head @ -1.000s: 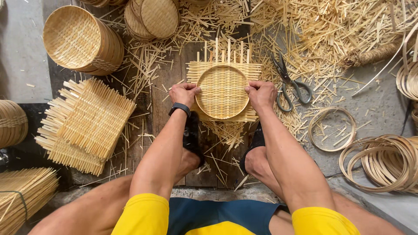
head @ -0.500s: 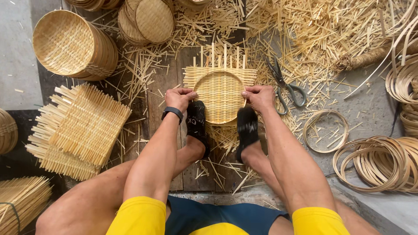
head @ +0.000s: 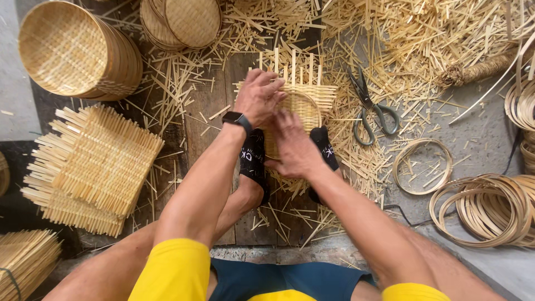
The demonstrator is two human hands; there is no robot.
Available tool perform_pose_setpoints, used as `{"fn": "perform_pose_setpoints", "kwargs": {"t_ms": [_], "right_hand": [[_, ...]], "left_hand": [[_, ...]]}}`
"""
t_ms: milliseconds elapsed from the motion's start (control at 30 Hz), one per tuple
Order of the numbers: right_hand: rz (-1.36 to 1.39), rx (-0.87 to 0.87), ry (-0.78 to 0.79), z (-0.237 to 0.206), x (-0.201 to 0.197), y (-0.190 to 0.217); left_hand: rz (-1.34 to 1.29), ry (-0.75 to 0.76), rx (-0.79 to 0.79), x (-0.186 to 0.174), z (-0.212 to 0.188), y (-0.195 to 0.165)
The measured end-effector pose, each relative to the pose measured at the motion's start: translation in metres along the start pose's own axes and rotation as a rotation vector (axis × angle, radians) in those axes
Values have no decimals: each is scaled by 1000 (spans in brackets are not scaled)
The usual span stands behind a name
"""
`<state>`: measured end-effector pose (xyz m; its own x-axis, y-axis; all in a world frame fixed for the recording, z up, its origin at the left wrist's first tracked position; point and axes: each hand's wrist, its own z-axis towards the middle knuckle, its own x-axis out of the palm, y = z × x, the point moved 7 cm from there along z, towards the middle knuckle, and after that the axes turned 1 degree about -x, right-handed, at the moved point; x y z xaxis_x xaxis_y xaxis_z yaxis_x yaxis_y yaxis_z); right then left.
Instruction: The person sits on the floor assembling woven bamboo basket trays. They press a woven bamboo mat over a round wooden mold, bend and fit a thin bamboo rim ring around the mat edge, trim excess bamboo strips with scissors, and set finished trays aside with a stack of completed baskets nearby.
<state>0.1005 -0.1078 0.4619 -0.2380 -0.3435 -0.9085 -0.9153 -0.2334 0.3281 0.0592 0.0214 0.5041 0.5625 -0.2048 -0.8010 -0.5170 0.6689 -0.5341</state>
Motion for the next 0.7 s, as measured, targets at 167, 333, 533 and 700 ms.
{"fn": "perform_pose_setpoints", "kwargs": {"t_ms": [167, 333, 533, 700], "right_hand": [[-463, -80, -221, 16, 34, -2], [-383, -95, -319, 18, 42, 0], [169, -132, -429, 23, -12, -51], [585, 364, -445, 75, -10, -138]], "left_hand": [[-315, -19, -309, 34, 7, 47], [-456, 98, -559, 49, -1, 70], [-433, 40, -362, 35, 9, 53], [-337, 110, -305, 49, 27, 63]]}}
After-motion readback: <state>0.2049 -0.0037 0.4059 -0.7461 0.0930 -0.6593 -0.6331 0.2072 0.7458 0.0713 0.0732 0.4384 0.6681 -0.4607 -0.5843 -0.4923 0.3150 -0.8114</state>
